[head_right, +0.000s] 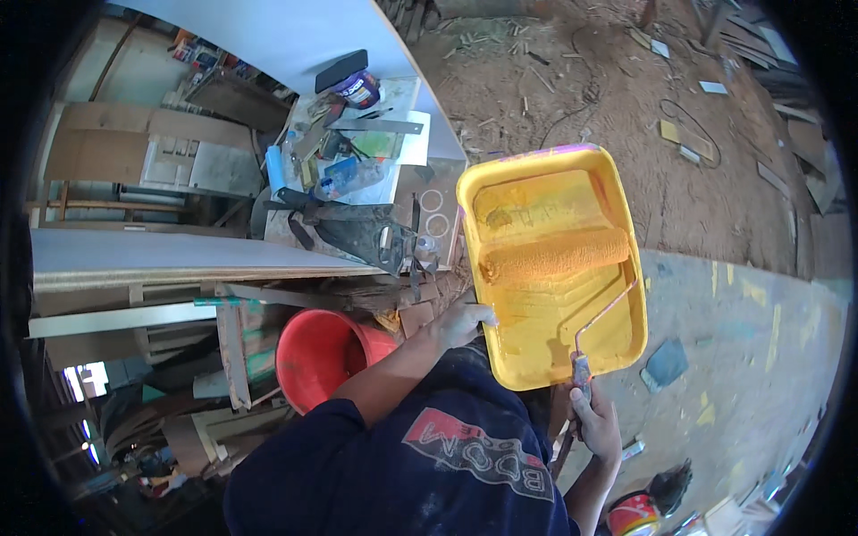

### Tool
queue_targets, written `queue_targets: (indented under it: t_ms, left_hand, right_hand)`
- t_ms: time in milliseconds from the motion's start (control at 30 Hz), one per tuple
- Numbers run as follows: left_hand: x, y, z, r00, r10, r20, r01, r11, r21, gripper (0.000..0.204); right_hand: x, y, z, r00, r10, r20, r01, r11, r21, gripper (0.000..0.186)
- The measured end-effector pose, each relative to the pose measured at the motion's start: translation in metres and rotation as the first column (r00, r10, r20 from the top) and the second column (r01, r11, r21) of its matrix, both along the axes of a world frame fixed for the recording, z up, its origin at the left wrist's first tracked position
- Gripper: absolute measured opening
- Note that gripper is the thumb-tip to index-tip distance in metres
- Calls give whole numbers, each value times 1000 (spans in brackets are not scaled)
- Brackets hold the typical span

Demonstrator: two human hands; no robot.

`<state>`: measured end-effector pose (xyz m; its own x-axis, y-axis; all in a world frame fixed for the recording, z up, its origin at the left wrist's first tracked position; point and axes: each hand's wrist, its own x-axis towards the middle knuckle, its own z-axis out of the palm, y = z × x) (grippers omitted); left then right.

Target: The person stirs yellow paint in a bucket with a wooden stick and then pours it into a paint tray.

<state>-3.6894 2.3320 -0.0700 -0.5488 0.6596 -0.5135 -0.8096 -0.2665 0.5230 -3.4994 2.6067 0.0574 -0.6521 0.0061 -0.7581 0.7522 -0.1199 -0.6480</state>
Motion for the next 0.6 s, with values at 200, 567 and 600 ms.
queue_targets:
  t_ms: [200, 567, 600]
  left_hand:
    - [-27, -10, 3, 994, 106, -12, -106, 994, -9, 69]
    - [25, -16, 3, 983, 180, 21, -179, 983, -32, 70]
    - [38, -15, -2, 987, 160, 20, -159, 985, -62, 70]
  right_hand:
    - [-72, 15, 13, 985, 146, 91, -145, 989, -19, 40]
    - [-52, 21, 31, 959, 265, 101, -268, 963, 17, 46]
    - [-39, 23, 31, 959, 264, 101, -268, 963, 20, 46]
